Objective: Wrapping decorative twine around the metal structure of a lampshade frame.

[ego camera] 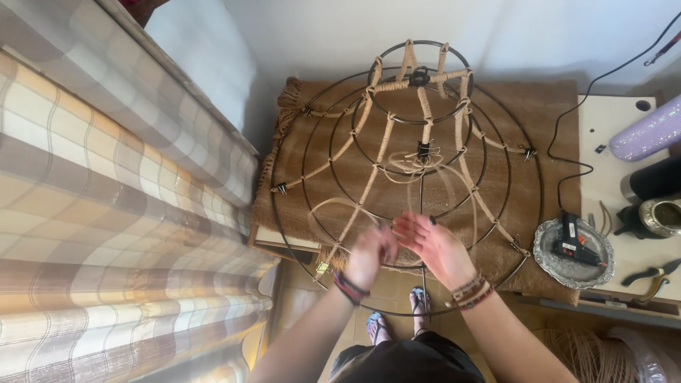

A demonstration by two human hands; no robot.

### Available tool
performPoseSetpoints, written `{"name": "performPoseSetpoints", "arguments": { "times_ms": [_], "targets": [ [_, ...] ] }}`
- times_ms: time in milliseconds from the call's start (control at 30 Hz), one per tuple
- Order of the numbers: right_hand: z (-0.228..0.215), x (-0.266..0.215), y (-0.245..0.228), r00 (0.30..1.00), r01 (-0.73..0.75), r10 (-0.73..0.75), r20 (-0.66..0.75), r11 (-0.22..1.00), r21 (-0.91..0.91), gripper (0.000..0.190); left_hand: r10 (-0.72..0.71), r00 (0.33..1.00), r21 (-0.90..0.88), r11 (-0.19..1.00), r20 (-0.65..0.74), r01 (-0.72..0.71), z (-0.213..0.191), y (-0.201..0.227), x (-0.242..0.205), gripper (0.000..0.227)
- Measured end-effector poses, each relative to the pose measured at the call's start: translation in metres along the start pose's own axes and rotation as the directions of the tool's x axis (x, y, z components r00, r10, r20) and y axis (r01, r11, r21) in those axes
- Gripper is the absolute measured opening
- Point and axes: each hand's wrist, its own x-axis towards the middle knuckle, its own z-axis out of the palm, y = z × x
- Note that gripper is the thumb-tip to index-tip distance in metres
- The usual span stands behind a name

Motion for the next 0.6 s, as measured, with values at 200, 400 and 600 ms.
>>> {"name": "performPoseSetpoints", "arguments": {
  "times_ms": [200, 400, 600],
  "targets": [
    [-0.023, 0.001, 0.022, 0.989, 0.124, -0.116, 0.087, 0.988, -0.092, 0.028, -0.894, 0.346, 0.877, 0.096, 0.284, -0.471, -0.076, -0.042, -0.037, 0.033],
    [-0.006, -0.048, 0.098, 0.673, 0.46, 0.502, 0.544, 0.292, -0.839, 0.014, -0.008, 1.0, 0.643, 0.765, -0.014, 0.015, -0.074, 0.014, -0.003, 0.051],
    [0.014, -0.035, 0.056, 0.894, 0.321, 0.237, 0.381, 0.255, -0.912, 0.045, -0.386, 0.83, 0.602, 0.795, 0.403, 0.077, -0.075, -0.004, -0.031, 0.037]
  ]
}}
